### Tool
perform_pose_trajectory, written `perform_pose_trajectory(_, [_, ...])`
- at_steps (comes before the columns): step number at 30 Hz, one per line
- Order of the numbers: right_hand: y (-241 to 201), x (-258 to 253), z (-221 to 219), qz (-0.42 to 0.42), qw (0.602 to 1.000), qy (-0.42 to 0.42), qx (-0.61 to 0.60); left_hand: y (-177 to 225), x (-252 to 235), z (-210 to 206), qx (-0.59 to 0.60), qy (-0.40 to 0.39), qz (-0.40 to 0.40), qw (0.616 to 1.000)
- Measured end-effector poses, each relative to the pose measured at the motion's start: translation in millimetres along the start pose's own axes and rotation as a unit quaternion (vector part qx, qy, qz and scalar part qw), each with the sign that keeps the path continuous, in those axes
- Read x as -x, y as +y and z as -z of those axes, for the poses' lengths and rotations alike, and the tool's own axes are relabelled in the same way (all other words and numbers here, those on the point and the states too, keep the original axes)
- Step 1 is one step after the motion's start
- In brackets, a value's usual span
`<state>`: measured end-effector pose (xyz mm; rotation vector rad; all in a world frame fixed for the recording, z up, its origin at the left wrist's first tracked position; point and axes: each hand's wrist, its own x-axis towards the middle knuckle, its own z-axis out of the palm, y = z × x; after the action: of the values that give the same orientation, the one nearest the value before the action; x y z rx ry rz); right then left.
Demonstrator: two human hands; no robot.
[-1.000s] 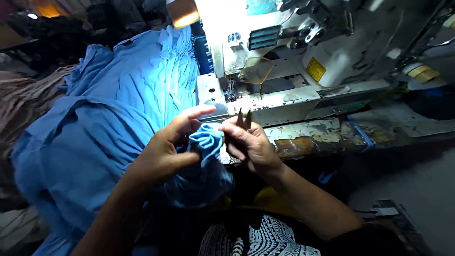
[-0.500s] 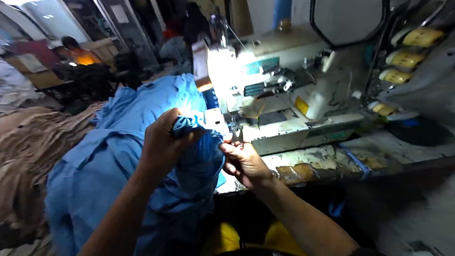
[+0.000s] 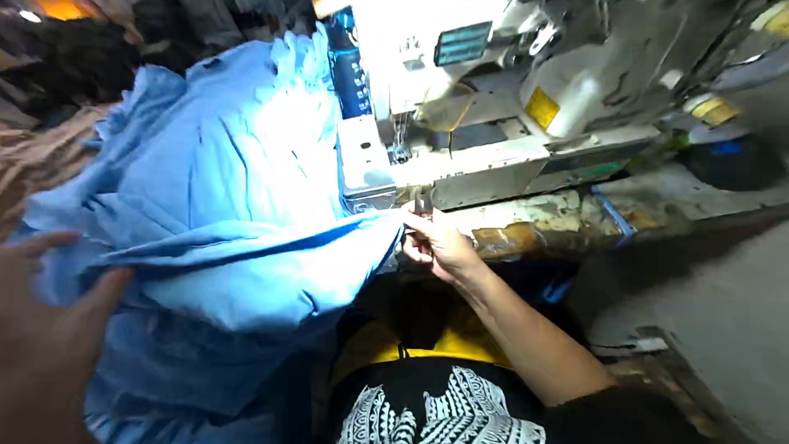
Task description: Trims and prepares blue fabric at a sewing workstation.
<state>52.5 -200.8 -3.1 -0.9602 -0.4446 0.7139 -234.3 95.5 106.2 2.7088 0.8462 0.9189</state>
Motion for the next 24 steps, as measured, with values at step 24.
perform_pose_trajectory(24, [1.3,0.9,11.1,0.158,0.984,-0.013,0.085,148.9,-25.8,-105.1,0.383,-0.306,-0.078,0.868])
